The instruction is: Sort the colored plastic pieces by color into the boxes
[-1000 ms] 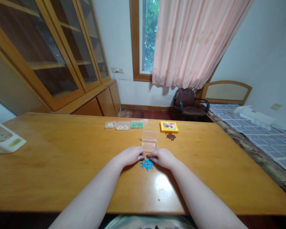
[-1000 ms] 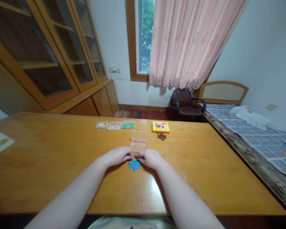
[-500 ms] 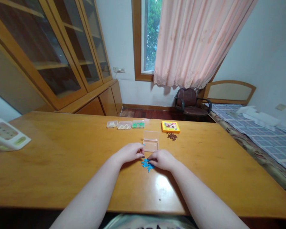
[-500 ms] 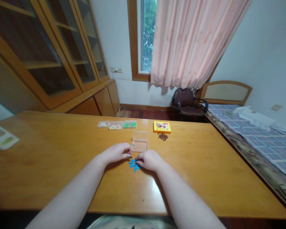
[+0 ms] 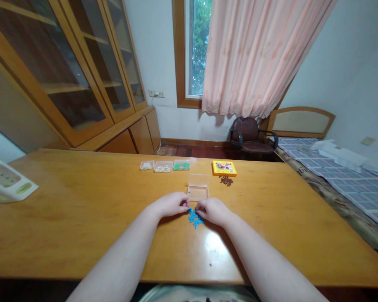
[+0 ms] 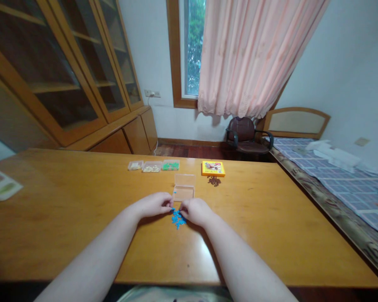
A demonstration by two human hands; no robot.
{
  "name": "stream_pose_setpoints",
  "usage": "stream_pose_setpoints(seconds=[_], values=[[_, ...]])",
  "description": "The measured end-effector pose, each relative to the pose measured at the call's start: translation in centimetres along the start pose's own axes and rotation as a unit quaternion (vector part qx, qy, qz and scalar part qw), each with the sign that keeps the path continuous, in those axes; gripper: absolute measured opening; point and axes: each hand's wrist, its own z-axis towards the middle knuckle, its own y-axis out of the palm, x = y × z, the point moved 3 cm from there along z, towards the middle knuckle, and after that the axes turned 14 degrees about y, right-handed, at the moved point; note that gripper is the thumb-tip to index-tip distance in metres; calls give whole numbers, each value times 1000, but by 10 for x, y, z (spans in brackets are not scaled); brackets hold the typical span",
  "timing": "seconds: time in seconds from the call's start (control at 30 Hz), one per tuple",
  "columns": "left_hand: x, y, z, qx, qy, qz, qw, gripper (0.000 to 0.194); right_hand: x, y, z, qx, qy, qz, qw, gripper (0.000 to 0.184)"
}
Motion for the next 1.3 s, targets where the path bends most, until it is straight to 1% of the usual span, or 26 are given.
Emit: stream_pose_setpoints(seconds=[0.07,0.13,0.17,0.2,0.23,0.27,0.3,0.4,0.43,0.5,0.57,0.7,0.87,1.03,1.1,1.17,1.23,1.3], values=[[-1,-3,3,82,-7,16,996,14,1,0,0,-2,6,7,1000,18],[-2,-7,5,167,-26,45,985,16,1,-1,0,-5,5,15,1000,18],[-2,-9,5,196,-30,59,978,17,1,-1,0,-5,4,19,1000,19],[-2,-10,5,210,-27,68,975,17,1,-2,-1,-4,3,21,1000,20],[-1,-10,4,208,-19,73,975,16,1,-2,-1,-3,1,22,1000,21],[0,-10,4,190,-6,75,979,15,2,-2,-1,-2,-3,21,1000,22],[1,-9,3,159,8,71,985,13,2,-2,-1,-1,-9,19,1000,22],[4,-2,1,39,43,46,997,12,1,0,-1,-3,-27,4,1000,22],[4,1,1,10,47,39,998,13,1,0,-1,-4,-29,-2,1000,22],[4,6,1,-21,44,27,998,15,0,1,0,-7,-24,-13,1000,22],[2,9,3,-26,37,22,999,13,-1,1,0,-8,-17,-25,1000,23],[0,13,6,-19,25,28,999,9,-3,-2,-1,-5,-8,-48,999,25],[1,11,5,-6,25,47,999,11,-4,-4,-1,3,-17,-73,997,24],[1,10,5,0,22,59,998,15,-4,0,-1,16,-28,-75,997,23],[0,11,4,0,22,56,998,15,-3,1,-1,38,-30,-54,997,23],[0,10,4,0,30,46,999,15,1,-1,0,82,-24,-17,996,23],[2,7,4,12,39,32,999,15,8,-5,1,138,2,27,990,26],[6,3,5,45,47,24,998,14,16,-10,3,177,46,59,981,28]])
